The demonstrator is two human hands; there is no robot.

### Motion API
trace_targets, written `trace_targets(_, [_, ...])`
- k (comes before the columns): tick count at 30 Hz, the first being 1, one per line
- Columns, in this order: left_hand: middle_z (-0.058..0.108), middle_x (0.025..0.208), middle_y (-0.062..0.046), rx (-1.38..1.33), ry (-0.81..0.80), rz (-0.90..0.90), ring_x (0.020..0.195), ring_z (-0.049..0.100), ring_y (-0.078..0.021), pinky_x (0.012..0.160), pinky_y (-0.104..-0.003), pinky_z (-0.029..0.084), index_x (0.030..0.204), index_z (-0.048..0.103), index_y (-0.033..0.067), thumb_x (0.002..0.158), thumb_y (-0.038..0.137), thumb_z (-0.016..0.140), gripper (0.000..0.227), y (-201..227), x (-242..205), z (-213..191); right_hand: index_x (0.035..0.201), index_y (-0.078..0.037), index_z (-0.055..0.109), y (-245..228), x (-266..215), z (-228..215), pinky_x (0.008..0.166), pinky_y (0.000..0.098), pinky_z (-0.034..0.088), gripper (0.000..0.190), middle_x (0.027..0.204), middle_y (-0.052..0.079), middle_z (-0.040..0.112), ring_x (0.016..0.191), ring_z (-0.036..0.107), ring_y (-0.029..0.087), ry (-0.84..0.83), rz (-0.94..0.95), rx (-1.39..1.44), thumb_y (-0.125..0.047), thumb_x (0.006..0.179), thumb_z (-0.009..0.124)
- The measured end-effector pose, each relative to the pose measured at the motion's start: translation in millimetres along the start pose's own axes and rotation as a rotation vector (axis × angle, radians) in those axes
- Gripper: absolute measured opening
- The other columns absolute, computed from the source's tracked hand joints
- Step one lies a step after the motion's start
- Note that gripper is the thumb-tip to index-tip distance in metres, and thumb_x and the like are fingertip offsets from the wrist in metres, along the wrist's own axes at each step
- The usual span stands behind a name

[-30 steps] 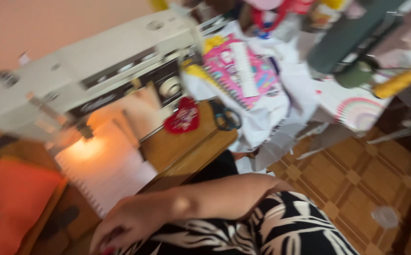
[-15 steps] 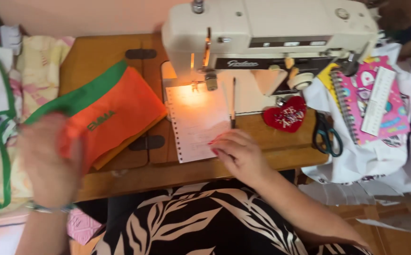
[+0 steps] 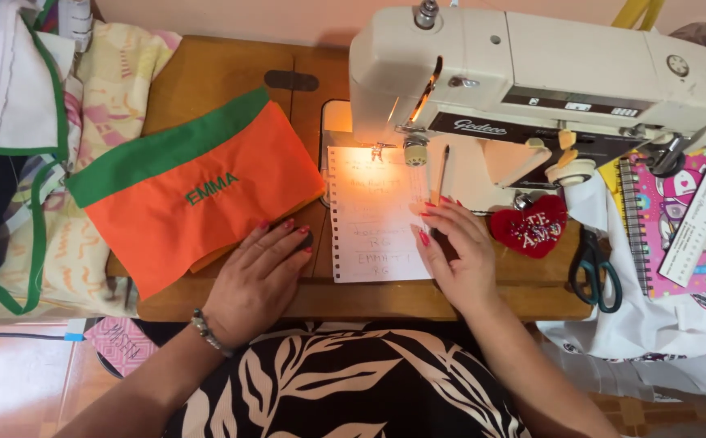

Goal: The person folds and organizes yellow and orange fabric pieces on a wooden table. They then place an orange tote bag with the name 'EMMA' under a sewing machine and sew the name onto it. Finally, they fold the finished bag and pin a green fabric strip to its edge.

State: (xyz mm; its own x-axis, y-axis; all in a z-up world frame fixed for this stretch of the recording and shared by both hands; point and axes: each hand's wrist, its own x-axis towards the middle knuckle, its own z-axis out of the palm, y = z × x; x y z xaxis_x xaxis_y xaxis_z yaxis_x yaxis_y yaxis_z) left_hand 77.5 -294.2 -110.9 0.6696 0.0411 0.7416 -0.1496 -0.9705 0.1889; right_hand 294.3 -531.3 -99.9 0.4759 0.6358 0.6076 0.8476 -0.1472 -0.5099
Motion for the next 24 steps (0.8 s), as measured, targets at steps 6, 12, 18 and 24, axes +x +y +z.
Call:
trace_targets(6, [0.074, 0.121, -0.006, -0.027, -0.103, -0.030, 0.114, 0.071, -0.0283, 0.099, -0.042, 0.056, 0.112, 0.077, 0.0121, 0.089, 0.022, 0.075, 0.025, -1.4, -1.4, 0.9, 0.116, -0.005, 0.075, -9.9, 7.7, 3.2, 0.105, 0.0538, 0.048, 0.026, 0.118, 0.014, 0.074, 0.117, 0.066, 0.043, -0.017, 0.020, -0.030, -0.016, 0.092, 0.077])
trace_targets(12, [0.067, 0.135, -0.009, -0.124, -0.298, -0.066, 0.125, 0.064, -0.0277, 0.107, -0.040, 0.050, 0.121, 0.070, 0.0073, 0.096, 0.022, 0.069, 0.029, -3.9, 9.8, -13.6, 0.114, -0.009, 0.072, -7.1, 8.6, 3.0, 0.120, 0.0510, 0.041, 0.021, 0.129, 0.007, 0.069, 0.129, 0.060, 0.032, -0.091, 0.091, -0.067, -0.017, 0.094, 0.072])
trace_targets(18, [0.067, 0.136, -0.009, -0.146, -0.295, -0.069, 0.125, 0.064, -0.0283, 0.108, -0.039, 0.050, 0.120, 0.071, 0.0069, 0.096, 0.018, 0.068, 0.027, -6.7, 9.6, -12.3, 0.118, -0.007, 0.072, 3.1, 2.2, 7.1, 0.122, 0.0541, 0.038, 0.027, 0.135, 0.010, 0.067, 0.134, 0.057, 0.033, -0.115, 0.144, -0.112, -0.018, 0.093, 0.073])
trace_targets(24, [0.066, 0.137, -0.009, -0.145, -0.325, -0.074, 0.124, 0.064, -0.0286, 0.108, -0.040, 0.049, 0.122, 0.070, 0.0072, 0.097, 0.020, 0.066, 0.028, -7.1, 7.9, -12.6, 0.128, -0.004, 0.066, 8.0, -2.8, 10.0, 0.123, 0.0581, 0.038, 0.039, 0.145, 0.014, 0.060, 0.144, 0.050, 0.039, -0.071, 0.150, -0.146, -0.017, 0.092, 0.075])
